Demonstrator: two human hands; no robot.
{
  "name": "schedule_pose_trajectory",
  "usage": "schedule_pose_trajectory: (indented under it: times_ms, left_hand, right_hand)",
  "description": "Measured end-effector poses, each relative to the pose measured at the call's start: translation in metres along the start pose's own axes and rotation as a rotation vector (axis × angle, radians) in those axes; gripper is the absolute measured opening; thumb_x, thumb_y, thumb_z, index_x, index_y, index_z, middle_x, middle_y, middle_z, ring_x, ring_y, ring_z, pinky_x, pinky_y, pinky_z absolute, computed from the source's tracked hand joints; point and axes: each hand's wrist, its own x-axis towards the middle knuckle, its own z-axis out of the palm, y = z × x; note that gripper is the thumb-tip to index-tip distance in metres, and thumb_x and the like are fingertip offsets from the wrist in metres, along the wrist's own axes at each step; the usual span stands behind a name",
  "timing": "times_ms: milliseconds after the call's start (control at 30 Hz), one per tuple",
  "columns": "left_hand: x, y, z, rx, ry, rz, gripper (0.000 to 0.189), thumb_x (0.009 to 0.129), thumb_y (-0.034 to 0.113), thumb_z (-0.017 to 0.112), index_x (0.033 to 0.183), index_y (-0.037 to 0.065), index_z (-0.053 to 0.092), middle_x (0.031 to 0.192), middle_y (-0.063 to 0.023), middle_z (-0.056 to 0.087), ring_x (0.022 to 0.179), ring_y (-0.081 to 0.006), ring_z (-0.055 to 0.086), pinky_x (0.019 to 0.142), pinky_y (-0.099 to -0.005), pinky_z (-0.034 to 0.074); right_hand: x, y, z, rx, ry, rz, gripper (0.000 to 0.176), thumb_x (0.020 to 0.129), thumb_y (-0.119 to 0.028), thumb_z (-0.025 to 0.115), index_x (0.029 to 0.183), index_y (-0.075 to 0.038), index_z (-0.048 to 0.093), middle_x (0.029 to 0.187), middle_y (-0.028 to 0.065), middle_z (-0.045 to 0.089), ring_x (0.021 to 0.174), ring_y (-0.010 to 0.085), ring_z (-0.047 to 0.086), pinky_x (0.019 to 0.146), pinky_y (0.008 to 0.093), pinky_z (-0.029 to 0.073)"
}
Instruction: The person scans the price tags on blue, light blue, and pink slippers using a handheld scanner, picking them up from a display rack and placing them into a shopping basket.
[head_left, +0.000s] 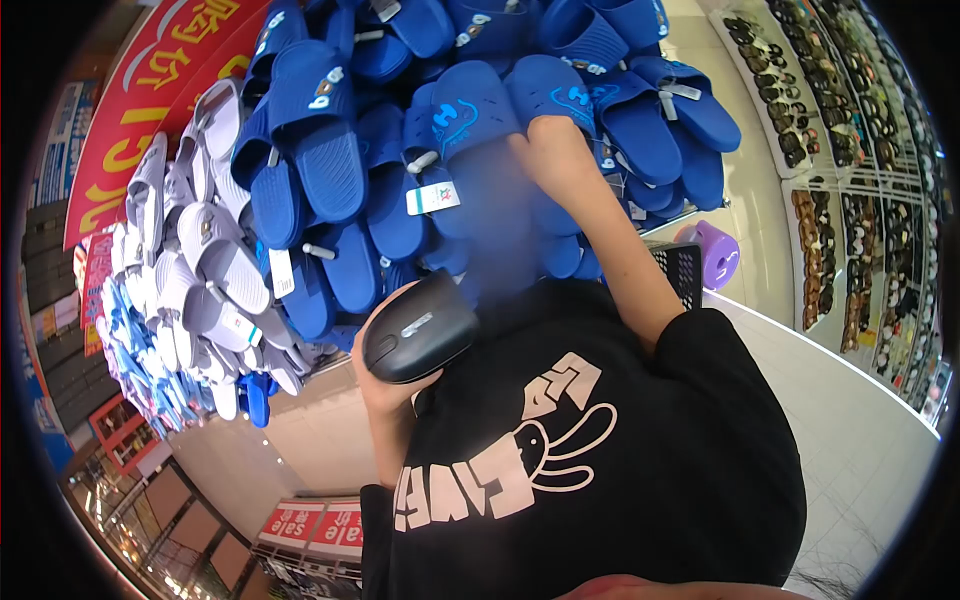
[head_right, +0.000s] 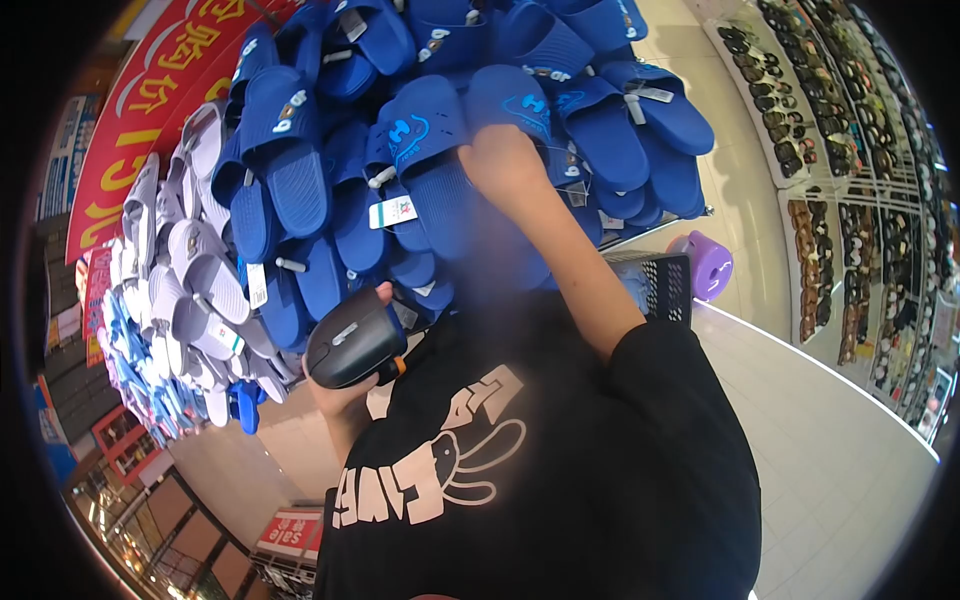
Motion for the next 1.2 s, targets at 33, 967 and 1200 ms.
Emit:
schedule_pose_trajectory:
  times_ms: [33, 967, 1200]
  left_hand:
    - [0.0, 0.0, 0.002, 0.013, -0.027, 0.008, 0.082, 0.05, 0.015, 0.086, 0.123, -0.011, 0.057, 0.112, -0.016, 0.067, 0.101, -0.0208, 0.064, 0.093, -0.0323, 0.047]
    - [-0.007, -0.001, 0.011, 0.087, -0.027, -0.068, 0.061, 0.048, 0.003, 0.078, 0.106, -0.007, 0.062, 0.094, -0.0106, 0.07, 0.084, -0.0165, 0.067, 0.079, -0.0272, 0.05]
    - [-0.008, -0.004, 0.013, 0.111, 0.0, -0.078, 0.057, 0.051, 0.003, 0.077, 0.105, -0.007, 0.063, 0.093, -0.0097, 0.07, 0.083, -0.0155, 0.066, 0.078, -0.0267, 0.05]
  right_hand:
    - [-0.001, -0.002, -0.001, 0.011, 0.014, 0.0, 0.038, 0.085, -0.025, 0.054, 0.07, 0.007, 0.065, 0.073, 0.026, 0.065, 0.072, 0.0395, 0.065, 0.074, 0.0437, 0.052]
    - [-0.102, 0.064, -0.042, 0.25, -0.157, 0.262, 0.038, 0.078, -0.021, 0.073, 0.105, 0.004, 0.065, 0.076, 0.0171, 0.068, 0.07, 0.0308, 0.067, 0.068, 0.0371, 0.051]
    - [-0.126, 0.082, -0.05, 0.306, -0.469, 0.25, 0.027, 0.081, -0.018, 0.071, 0.098, 0.002, 0.068, 0.079, 0.0122, 0.071, 0.07, 0.0205, 0.069, 0.067, 0.0307, 0.051]
